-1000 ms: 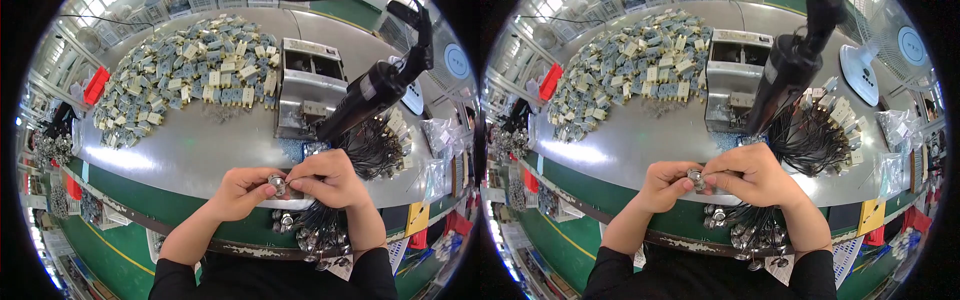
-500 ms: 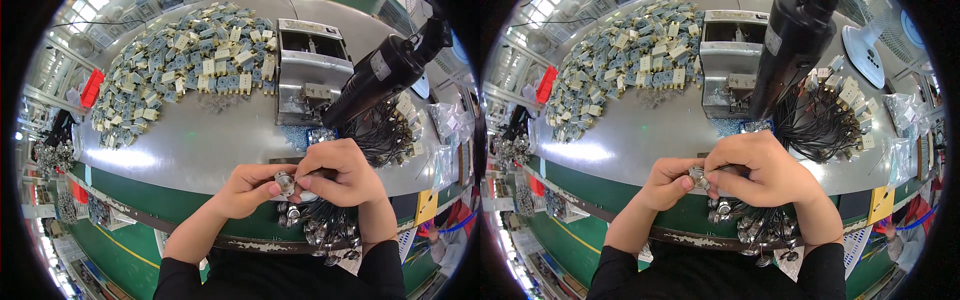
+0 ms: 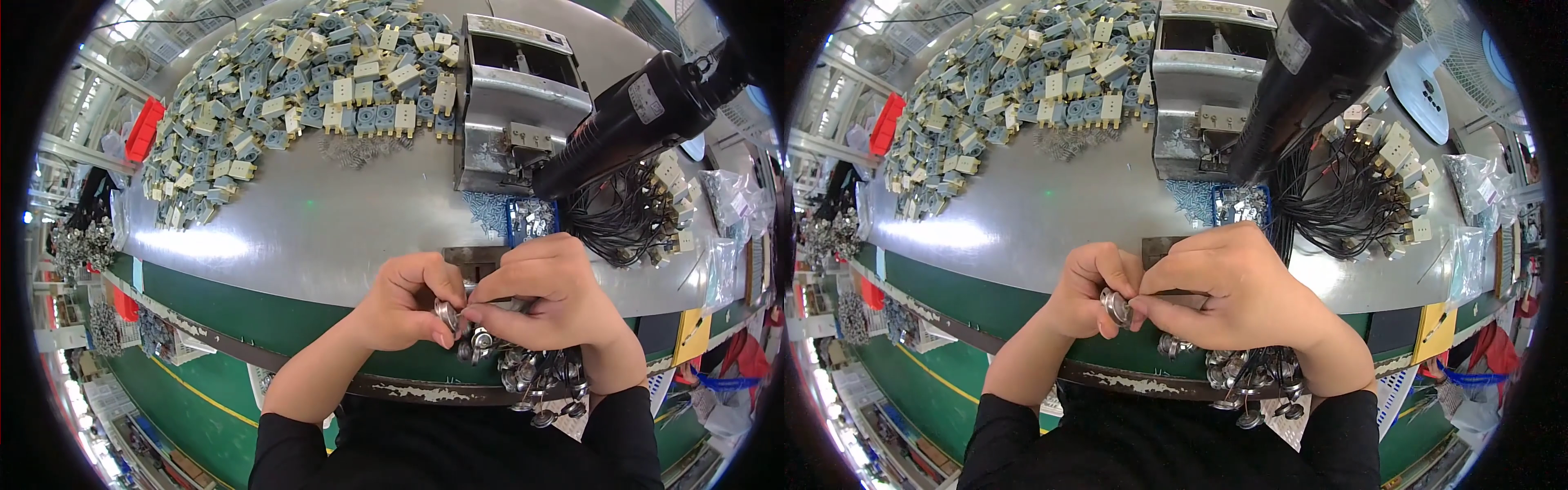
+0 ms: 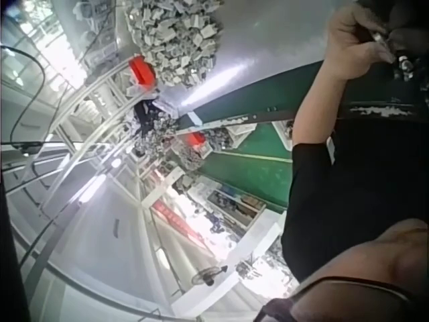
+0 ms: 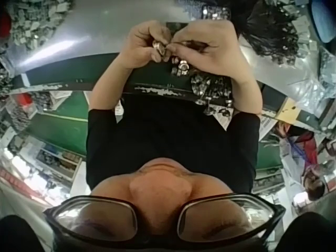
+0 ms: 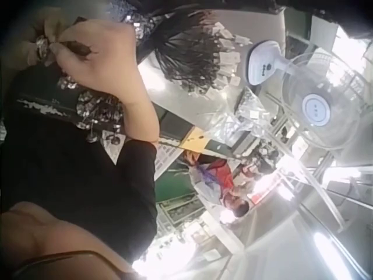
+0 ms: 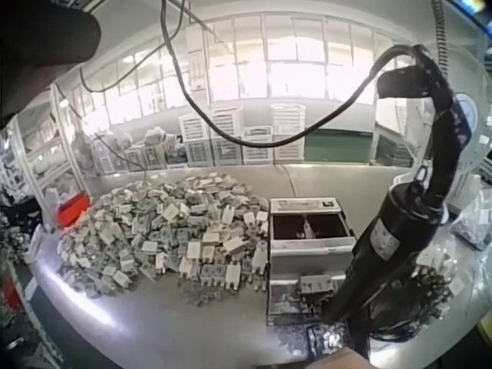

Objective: Manually assemble and secure components of electrical connectors using an electric screwdriver.

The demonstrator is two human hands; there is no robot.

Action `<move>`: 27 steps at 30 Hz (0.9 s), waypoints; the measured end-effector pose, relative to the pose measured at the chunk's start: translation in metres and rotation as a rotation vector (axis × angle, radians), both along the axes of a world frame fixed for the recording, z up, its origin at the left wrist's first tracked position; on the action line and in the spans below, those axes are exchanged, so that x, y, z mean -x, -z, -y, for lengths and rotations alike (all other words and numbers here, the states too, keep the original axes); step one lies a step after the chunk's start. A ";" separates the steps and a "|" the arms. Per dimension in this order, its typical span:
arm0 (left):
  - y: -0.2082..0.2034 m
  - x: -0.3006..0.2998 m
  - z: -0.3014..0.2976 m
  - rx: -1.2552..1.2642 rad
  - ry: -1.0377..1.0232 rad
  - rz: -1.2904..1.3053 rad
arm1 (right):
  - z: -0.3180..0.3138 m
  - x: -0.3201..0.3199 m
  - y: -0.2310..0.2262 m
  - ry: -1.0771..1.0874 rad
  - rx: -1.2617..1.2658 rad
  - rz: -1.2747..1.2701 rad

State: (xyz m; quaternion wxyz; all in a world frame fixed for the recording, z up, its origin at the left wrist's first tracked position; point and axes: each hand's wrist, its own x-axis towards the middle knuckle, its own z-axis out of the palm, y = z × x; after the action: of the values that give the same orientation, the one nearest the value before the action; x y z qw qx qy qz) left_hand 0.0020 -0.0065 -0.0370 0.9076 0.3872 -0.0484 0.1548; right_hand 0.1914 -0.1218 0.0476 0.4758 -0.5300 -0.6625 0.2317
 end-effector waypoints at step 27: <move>-0.005 -0.015 -0.008 -1.303 -1.157 -0.156 | -0.003 -0.001 0.005 -0.009 0.093 0.051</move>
State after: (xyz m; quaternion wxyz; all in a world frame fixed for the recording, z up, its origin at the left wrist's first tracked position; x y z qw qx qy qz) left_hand 0.0169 0.0012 -0.0322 0.2855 0.8021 0.1389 0.5058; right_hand 0.1929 -0.1191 0.0428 0.4327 -0.5541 -0.6654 0.2509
